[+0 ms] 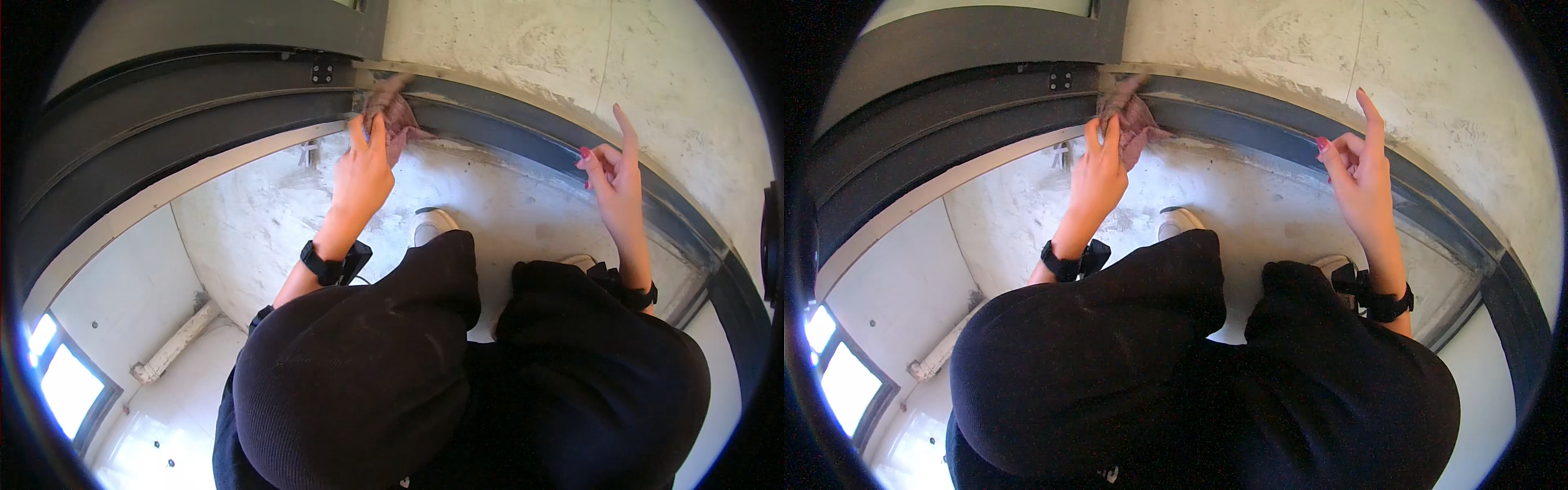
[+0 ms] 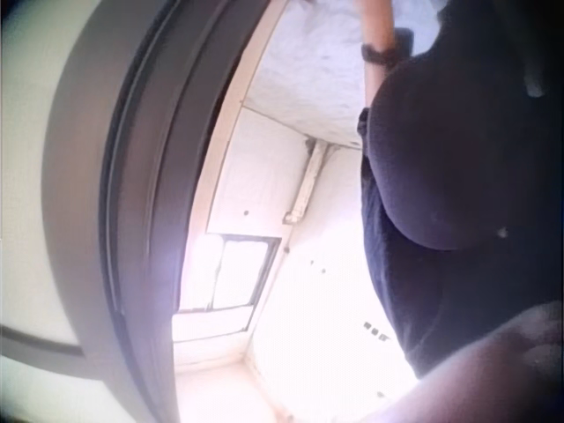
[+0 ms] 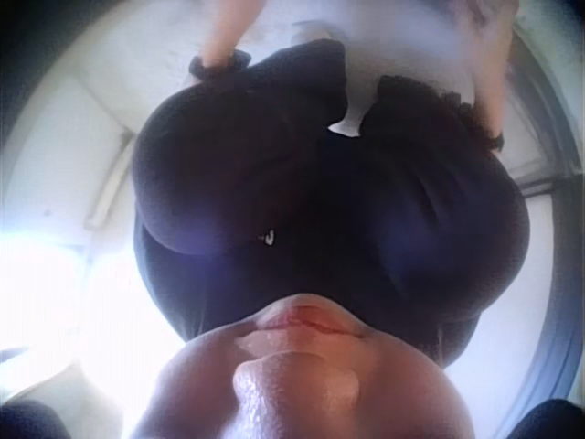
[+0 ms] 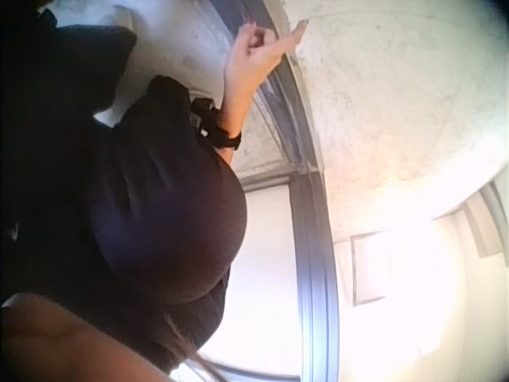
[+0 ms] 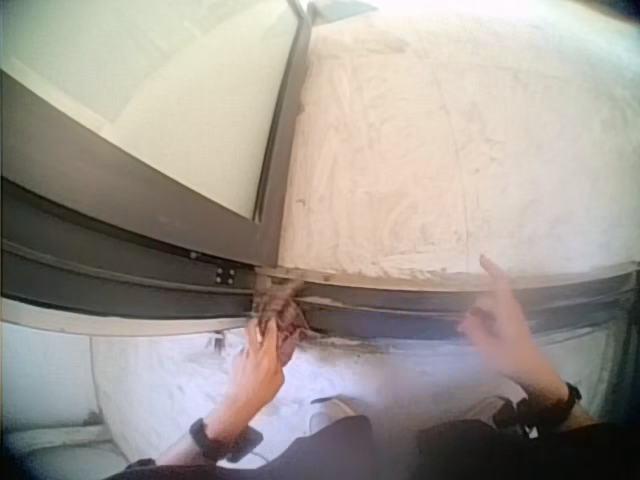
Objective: The person wipes the black metal frame and glass of a sliding door with a cloth, cleaning the top, sides, and the bottom track.
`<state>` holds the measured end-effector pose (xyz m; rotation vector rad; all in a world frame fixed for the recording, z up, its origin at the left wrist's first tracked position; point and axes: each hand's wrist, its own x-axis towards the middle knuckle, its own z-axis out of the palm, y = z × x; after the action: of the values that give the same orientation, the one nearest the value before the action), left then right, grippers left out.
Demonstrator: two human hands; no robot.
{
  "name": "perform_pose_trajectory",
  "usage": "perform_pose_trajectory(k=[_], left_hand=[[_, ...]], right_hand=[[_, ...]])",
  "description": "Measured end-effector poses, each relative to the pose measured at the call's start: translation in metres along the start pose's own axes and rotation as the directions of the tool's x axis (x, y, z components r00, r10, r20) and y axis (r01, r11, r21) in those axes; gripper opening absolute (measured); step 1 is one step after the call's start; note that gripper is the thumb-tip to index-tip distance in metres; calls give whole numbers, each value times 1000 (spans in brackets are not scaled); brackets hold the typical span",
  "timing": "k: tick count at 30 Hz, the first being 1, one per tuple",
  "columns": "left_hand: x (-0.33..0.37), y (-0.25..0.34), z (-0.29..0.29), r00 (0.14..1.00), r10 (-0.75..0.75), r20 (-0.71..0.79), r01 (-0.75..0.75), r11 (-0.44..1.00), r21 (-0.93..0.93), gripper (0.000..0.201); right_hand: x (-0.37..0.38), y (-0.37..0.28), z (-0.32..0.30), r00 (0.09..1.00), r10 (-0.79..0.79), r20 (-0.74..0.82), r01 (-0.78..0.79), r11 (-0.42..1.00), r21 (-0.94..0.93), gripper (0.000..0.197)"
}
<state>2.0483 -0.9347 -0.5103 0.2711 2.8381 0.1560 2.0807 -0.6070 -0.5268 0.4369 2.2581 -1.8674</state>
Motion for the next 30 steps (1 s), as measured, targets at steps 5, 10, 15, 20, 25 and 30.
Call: perform_pose_trajectory(k=[5,10,15,20,25,30], left_hand=[[13,-12,21,998,-67,-5,67,989,134,57],[28,-28,39,992,-125,20,121,983,135,71],[35,-10,12,970,-230,73,197,930,311,72],[13,7,-58,727,-502,468,209,811,546,56],[6,-5,-79,746,-554,369,296,773,562,57],[18,15,-44,910,-413,25,391,879,274,63]], right_hand=[[-4,7,4,1000,-4,28,5,1000,-23,60],[-2,-1,8,996,-14,86,21,996,-84,51],[-4,1,7,998,-4,59,7,999,-51,44],[-3,10,-1,995,24,96,-12,993,-120,32],[-1,7,-1,995,48,84,-37,991,-128,25],[-1,2,-1,989,-2,149,15,996,-85,24]])
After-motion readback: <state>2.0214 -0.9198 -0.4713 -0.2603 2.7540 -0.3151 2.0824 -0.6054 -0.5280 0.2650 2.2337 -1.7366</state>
